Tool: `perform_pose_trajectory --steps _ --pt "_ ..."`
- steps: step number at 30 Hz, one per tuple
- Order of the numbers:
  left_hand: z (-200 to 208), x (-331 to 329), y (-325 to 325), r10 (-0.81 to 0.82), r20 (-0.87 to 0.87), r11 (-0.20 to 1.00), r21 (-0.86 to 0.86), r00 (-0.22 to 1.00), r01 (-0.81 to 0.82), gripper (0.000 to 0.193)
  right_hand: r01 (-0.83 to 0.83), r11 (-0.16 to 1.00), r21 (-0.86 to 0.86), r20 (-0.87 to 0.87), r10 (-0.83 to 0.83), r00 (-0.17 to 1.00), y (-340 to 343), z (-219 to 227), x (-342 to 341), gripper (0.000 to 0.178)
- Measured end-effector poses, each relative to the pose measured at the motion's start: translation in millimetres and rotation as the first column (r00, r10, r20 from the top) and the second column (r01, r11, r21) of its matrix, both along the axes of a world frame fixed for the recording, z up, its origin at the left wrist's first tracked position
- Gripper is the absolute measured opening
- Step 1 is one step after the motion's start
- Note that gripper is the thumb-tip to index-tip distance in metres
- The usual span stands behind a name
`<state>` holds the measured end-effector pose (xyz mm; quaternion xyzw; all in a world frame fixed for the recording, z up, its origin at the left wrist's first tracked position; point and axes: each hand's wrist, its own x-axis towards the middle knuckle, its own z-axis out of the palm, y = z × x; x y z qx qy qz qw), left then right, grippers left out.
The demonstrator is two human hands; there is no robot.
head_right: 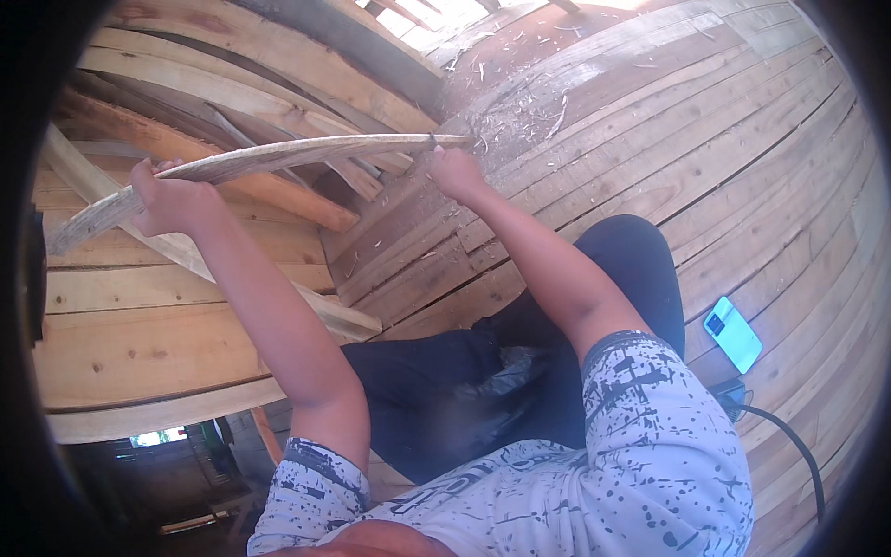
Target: The person sits cross-legged on a wooden floor and uses a knife to carve a long, curved piece of wood. They hold the wood with their left hand and shave thin strips from the surface with their right hand, creating wood shavings that fall onto the floor.
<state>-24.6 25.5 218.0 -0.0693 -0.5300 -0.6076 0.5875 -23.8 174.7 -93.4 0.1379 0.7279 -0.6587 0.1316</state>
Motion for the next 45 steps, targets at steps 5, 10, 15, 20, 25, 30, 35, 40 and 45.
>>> perform_pose_trajectory --steps 5,10,15,20,25,30,35,40,45 --pt "0 -3 -2 -0.002 0.031 0.999 -0.035 1.0 0.003 0.044 0.071 0.997 0.033 -0.567 -0.04 0.823 -32 53 7 0.06" --pt "7 -2 26 0.032 0.054 0.999 0.034 0.998 -0.034 0.052 0.123 0.987 0.106 -0.206 -0.099 0.974 -5 -43 -20 0.058" --pt "4 -2 13 0.015 0.061 1.0 0.001 0.998 -0.015 0.057 0.047 0.995 0.091 -0.413 -0.006 0.911 -22 25 -7 0.057" --pt "9 -5 40 0.081 0.007 0.997 0.004 0.997 -0.081 0.055 0.138 0.986 0.095 -0.328 -0.1 0.939 -3 -46 -20 0.057" --pt "7 1 32 0.055 0.051 0.998 0.021 0.997 -0.056 0.063 0.051 0.998 0.048 -0.265 -0.036 0.963 -13 7 -12 0.057" --pt "7 -1 42 0.11 0.024 0.994 -0.019 0.994 -0.109 0.057 0.25 0.966 0.058 -0.462 -0.196 0.865 -21 -2 -8 0.06" --pt "8 -2 33 0.094 0.037 0.996 -0.006 0.995 -0.094 0.058 0.072 0.997 0.031 -0.12 -0.067 0.99 -5 -11 -8 0.06" --pt "5 3 40 0.1 0.059 0.995 -0.028 0.993 -0.098 0.059 0.123 0.99 0.064 -0.491 -0.076 0.868 -27 16 -9 0.06" --pt "7 -1 34 0.122 0.052 0.993 -0.011 0.991 -0.121 0.06 0.084 0.993 -0.084 0.139 -0.072 0.988 1 -24 -9 0.057"
